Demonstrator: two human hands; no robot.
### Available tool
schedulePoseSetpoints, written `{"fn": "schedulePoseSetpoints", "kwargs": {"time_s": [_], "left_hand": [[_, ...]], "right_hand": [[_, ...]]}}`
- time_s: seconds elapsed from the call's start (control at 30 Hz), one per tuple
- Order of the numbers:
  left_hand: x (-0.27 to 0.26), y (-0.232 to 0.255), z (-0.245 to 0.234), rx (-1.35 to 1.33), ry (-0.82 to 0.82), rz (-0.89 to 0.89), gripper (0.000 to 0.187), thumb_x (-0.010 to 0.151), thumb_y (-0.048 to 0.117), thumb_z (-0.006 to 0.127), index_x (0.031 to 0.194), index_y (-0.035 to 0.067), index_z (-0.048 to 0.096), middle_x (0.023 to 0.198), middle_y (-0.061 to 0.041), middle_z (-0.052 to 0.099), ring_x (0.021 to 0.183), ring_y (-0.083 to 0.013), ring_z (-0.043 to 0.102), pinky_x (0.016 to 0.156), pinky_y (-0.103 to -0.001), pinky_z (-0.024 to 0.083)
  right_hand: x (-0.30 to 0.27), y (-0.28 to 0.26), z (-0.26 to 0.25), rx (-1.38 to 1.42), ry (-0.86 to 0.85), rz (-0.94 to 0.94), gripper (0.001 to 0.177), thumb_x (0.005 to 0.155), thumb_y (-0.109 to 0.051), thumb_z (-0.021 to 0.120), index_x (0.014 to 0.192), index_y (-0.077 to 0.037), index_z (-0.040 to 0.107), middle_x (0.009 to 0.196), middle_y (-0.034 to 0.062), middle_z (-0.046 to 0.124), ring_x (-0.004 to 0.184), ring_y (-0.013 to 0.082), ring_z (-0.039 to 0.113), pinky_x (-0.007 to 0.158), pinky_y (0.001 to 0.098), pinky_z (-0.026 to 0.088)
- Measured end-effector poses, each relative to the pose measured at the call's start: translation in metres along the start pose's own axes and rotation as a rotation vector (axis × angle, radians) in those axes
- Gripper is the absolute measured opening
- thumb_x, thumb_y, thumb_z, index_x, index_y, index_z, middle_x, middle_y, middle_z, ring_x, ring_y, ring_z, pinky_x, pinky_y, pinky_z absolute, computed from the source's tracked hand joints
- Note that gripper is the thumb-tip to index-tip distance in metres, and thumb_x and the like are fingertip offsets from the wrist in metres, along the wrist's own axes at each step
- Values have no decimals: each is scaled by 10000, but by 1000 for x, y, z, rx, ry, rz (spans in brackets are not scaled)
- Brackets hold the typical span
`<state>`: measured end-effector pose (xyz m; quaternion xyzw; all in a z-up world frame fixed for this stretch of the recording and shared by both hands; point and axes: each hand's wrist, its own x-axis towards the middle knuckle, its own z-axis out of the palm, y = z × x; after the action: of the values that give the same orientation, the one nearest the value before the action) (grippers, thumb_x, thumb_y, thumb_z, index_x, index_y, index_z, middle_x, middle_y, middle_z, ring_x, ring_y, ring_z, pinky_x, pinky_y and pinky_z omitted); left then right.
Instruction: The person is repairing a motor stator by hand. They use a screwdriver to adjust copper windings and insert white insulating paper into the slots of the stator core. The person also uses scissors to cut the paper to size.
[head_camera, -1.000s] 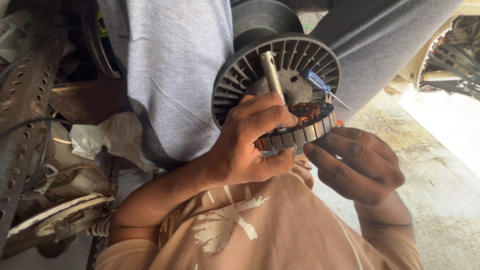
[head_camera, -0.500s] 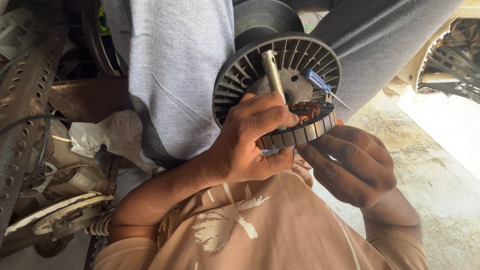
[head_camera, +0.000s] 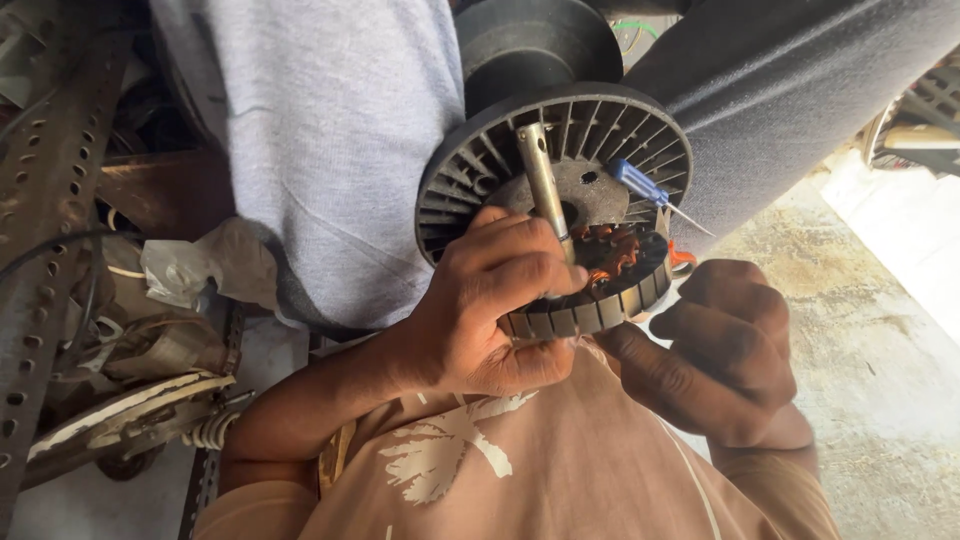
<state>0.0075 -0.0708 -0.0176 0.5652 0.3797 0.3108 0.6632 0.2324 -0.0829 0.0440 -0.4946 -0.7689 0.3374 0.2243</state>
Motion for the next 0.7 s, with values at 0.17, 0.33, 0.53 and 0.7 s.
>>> {"fn": "schedulePoseSetpoints", "kwargs": {"time_s": [0.17, 0.33, 0.53, 0.7], "left_hand": [[2, 4, -1, -56, 27, -38, 325, 844, 258, 730, 1074, 44, 648, 959, -57, 626, 792, -174, 588, 803, -352, 406], [-1, 1, 6, 65, 84, 14, 400, 961, 398, 730, 1105, 31, 658, 943, -57, 627, 837, -206, 618, 825, -405, 425], [-10, -5, 9, 367, 124, 175, 347, 1082, 372, 573, 1176, 58, 687, 984, -18, 622, 867, -171, 642, 905, -455, 436], [-14, -6, 10, 420, 139, 190, 327, 1136, 347, 514, 1177, 80, 699, 983, 0, 621, 879, -150, 644, 941, -469, 398]], "right_hand": [[4, 12, 21, 316, 283, 213, 265, 721, -229, 894, 852, -134, 685, 993, 43, 559, 1004, 201, 559, 872, 416, 572], [-10, 22, 25, 640, 198, 333, 276, 762, -202, 859, 783, -83, 610, 1062, 117, 632, 1050, 296, 686, 968, 504, 606], [-21, 28, 33, 703, 255, 326, 318, 748, -168, 870, 795, -81, 568, 1063, 123, 626, 1025, 299, 697, 931, 486, 612], [-25, 21, 38, 736, 326, 389, 371, 751, -164, 849, 884, -99, 509, 1034, 99, 592, 971, 255, 669, 862, 460, 619]]}}
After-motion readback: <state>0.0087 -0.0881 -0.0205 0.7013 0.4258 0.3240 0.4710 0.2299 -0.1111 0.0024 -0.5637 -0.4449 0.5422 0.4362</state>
